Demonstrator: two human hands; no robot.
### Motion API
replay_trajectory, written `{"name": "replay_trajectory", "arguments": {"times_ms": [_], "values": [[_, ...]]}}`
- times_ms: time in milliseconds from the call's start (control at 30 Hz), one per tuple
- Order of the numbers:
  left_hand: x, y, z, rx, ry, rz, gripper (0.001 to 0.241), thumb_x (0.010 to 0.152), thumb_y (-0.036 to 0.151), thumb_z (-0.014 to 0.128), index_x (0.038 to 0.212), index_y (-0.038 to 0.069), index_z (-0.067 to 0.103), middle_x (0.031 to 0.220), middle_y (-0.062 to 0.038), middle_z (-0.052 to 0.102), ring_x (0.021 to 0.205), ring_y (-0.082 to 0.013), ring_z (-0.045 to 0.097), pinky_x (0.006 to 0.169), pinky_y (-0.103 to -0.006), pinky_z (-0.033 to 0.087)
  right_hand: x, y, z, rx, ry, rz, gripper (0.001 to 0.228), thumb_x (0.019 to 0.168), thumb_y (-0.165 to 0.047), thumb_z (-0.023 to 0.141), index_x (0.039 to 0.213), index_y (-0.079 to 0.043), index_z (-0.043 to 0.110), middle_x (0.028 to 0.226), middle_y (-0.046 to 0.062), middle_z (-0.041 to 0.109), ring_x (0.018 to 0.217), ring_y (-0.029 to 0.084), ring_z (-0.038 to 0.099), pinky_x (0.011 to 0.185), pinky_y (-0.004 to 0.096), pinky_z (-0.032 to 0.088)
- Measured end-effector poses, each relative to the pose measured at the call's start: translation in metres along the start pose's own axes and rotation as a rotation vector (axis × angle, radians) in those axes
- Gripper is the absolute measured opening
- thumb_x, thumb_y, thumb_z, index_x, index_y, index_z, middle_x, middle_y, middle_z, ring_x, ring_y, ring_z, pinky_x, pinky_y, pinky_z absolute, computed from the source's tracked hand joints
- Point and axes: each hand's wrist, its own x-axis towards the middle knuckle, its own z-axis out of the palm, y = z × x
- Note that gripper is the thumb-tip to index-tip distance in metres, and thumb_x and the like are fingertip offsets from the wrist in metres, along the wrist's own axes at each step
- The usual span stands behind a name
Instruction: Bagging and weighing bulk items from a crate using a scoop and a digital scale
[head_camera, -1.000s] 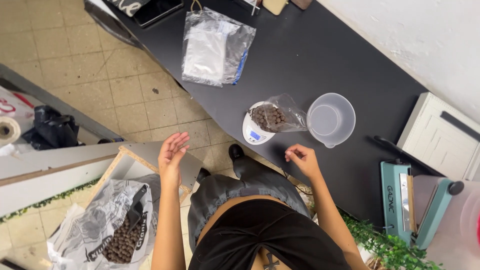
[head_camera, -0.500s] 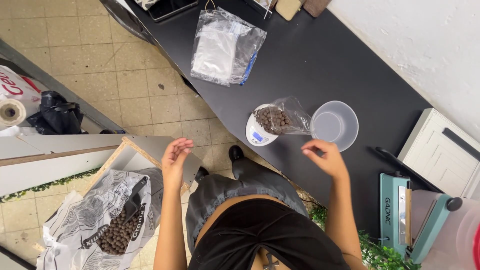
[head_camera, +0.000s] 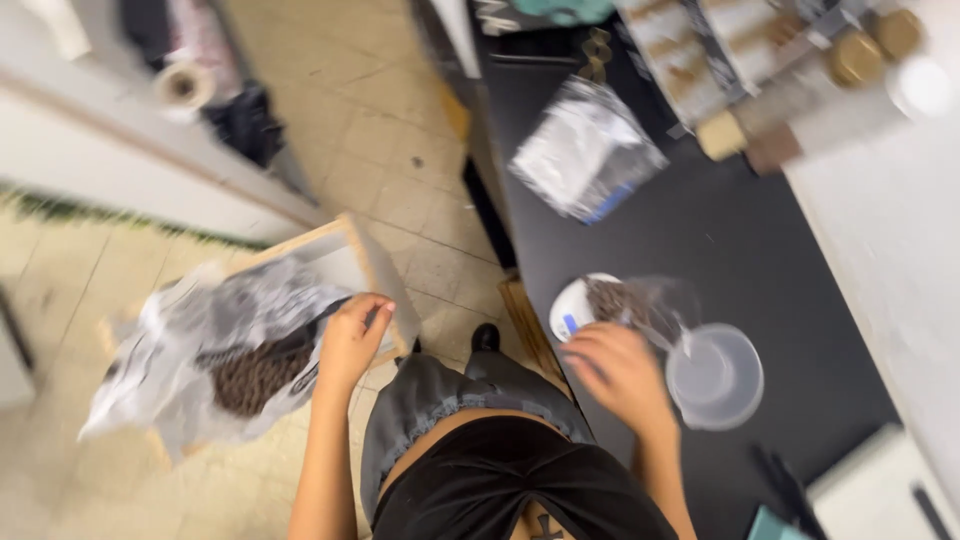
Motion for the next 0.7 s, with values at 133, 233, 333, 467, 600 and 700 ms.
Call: {"name": "replay_trajectory", "arguments": {"times_ms": [133, 233, 333, 467, 600, 700], "values": [[-0.024, -0.045, -0.047, 0.048, 0.186, -0.185, 0.018, 0.095, 0.025, 0.058, 0.101, 0.016, 0.073, 0.099, 0.003, 0.074, 0.073, -0.0204, 0.063, 0.072, -0.0357, 0.046, 0.020, -0.015, -0.083, -0.494, 0.300, 0.096, 0.031, 0.093, -0.041, 0.069, 0.095, -0.012, 0.077, 0.128, 0.014, 0.067, 0.125, 0.036, 0.060, 0.112, 0.053, 0.040], [-0.040, -0.097, -0.058, 0.213, 0.317, -0.286, 0.016, 0.094, 0.022, 0.057, 0.102, 0.016, 0.070, 0.098, -0.003, 0.072, 0.093, -0.0295, 0.066, 0.073, -0.0449, 0.048, -0.005, 0.034, -0.088, -0.575, 0.309, 0.066, 0.043, 0.081, -0.034, 0.093, 0.104, -0.004, 0.073, 0.153, 0.038, 0.055, 0.138, 0.061, 0.056, 0.121, 0.068, 0.044], [-0.046, -0.132, -0.058, 0.553, 0.334, -0.321, 0.019, 0.094, 0.023, 0.055, 0.092, 0.014, 0.072, 0.083, -0.012, 0.071, 0.073, -0.0435, 0.067, 0.058, -0.0554, 0.049, -0.027, 0.076, -0.074, -0.633, 0.086, 0.251, 0.055, 0.072, -0.051, 0.084, 0.115, -0.018, 0.076, 0.159, 0.044, 0.053, 0.142, 0.058, 0.056, 0.118, 0.060, 0.045], [-0.047, -0.142, -0.060, 0.415, 0.078, -0.618, 0.029, 0.093, 0.016, 0.045, 0.103, 0.016, 0.072, 0.102, -0.015, 0.072, 0.094, -0.0409, 0.067, 0.073, -0.0539, 0.053, -0.010, 0.063, -0.077, -0.342, -0.244, 0.715, 0.052, 0.073, -0.046, 0.079, 0.118, -0.020, 0.075, 0.164, 0.015, 0.046, 0.146, 0.029, 0.047, 0.102, 0.051, 0.046], [-0.039, -0.153, -0.058, 0.424, -0.129, -0.685, 0.032, 0.083, 0.010, 0.046, 0.106, 0.003, 0.067, 0.111, -0.021, 0.070, 0.100, -0.0436, 0.066, 0.079, -0.0536, 0.053, -0.010, 0.074, -0.085, -0.198, -0.343, 0.698, 0.066, 0.066, -0.035, 0.085, 0.129, -0.026, 0.069, 0.168, 0.003, 0.040, 0.151, 0.021, 0.039, 0.108, 0.048, 0.042], [-0.024, -0.186, -0.033, 0.483, -0.236, -0.667, 0.055, 0.091, 0.041, 0.062, 0.132, 0.007, 0.052, 0.134, -0.018, 0.058, 0.123, -0.0433, 0.053, 0.094, -0.0571, 0.049, 0.013, 0.046, -0.080, -0.171, -0.440, 0.787, 0.068, 0.064, -0.036, 0.088, 0.128, -0.026, 0.069, 0.170, 0.001, 0.033, 0.149, 0.024, 0.040, 0.109, 0.048, 0.041]]}}
